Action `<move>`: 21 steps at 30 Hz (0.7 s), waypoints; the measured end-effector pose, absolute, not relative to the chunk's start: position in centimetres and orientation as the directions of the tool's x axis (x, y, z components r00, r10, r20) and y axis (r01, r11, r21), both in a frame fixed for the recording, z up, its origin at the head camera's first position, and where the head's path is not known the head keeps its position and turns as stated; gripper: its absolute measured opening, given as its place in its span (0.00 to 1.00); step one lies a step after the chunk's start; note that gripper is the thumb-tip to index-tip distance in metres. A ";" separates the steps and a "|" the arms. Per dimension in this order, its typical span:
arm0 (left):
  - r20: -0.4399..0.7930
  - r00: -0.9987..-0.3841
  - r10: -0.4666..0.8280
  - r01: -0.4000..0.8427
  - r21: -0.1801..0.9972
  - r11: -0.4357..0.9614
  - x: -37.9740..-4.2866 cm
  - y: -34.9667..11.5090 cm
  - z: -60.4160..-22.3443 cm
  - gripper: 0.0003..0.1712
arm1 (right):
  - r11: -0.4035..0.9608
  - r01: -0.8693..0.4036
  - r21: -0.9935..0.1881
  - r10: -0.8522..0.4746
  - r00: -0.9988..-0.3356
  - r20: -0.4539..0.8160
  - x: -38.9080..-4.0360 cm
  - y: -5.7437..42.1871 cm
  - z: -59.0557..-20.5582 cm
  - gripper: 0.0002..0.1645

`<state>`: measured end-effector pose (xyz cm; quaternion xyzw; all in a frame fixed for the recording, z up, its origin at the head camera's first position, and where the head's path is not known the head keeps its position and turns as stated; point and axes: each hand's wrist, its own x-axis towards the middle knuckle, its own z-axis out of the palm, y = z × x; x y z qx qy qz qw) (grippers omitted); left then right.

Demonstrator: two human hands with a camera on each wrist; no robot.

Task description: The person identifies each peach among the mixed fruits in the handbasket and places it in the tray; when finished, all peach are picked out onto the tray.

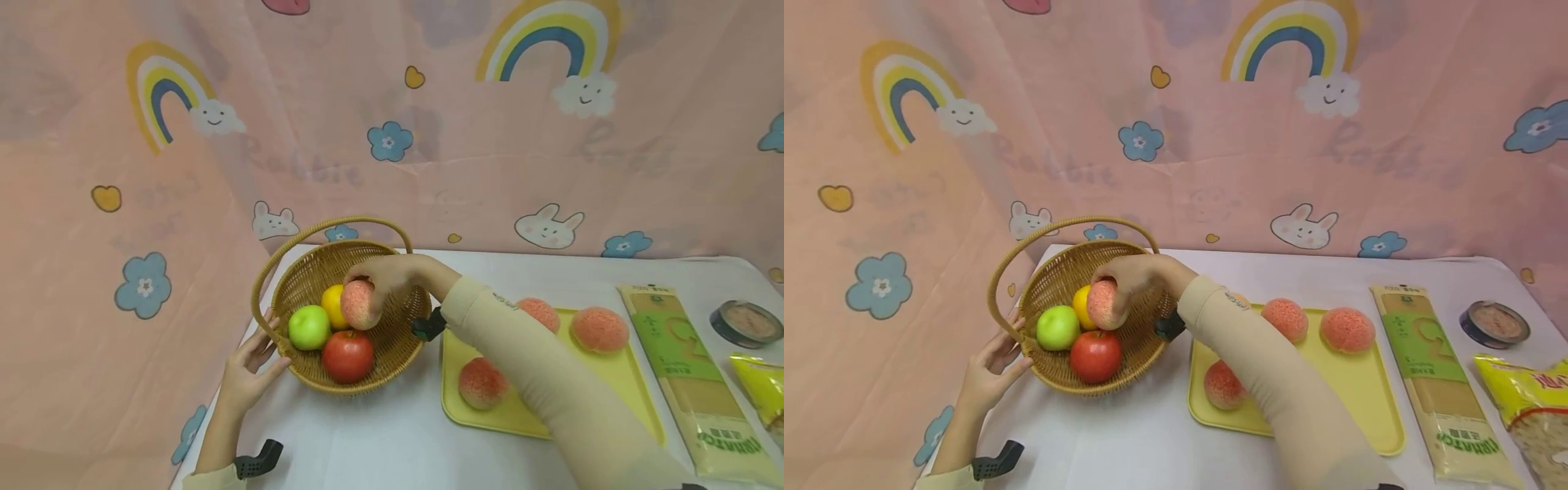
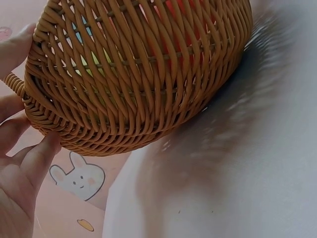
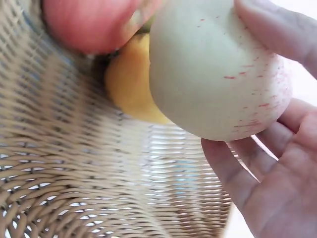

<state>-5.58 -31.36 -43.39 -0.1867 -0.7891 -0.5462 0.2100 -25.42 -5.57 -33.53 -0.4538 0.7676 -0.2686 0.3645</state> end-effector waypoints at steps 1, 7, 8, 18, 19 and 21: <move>0.532 -0.844 0.062 0.521 0.788 0.328 -5.6 -31.4 -43.4 0.38 | 0.434 -0.505 -0.746 -0.896 -0.331 -0.297 -25.3 -5.4 -33.3 0.41; 0.522 -0.851 0.046 0.506 0.794 0.337 -5.6 -31.3 -43.2 0.38 | 0.346 -0.519 -0.782 -0.923 -0.340 -0.183 -24.0 -3.6 -31.7 0.40; 0.522 -0.852 0.042 0.504 0.795 0.339 -5.6 -31.3 -43.2 0.38 | 0.322 -0.510 -0.798 -0.928 -0.335 -0.161 -23.8 -3.1 -31.6 0.40; 0.542 -0.839 0.044 0.523 0.782 0.338 -5.6 -31.1 -43.0 0.38 | 0.216 -0.544 -0.811 -0.922 -0.387 0.014 -21.2 3.4 -30.6 0.44; 0.543 -0.838 0.049 0.527 0.783 0.332 -5.6 -31.1 -43.0 0.38 | 0.210 -0.551 -0.808 -0.916 -0.399 0.033 -20.9 4.3 -30.6 0.45; 0.552 -0.832 0.063 0.540 0.779 0.319 -5.6 -31.2 -43.1 0.37 | 0.195 -0.552 -0.811 -0.903 -0.424 0.071 -20.3 6.0 -30.8 0.45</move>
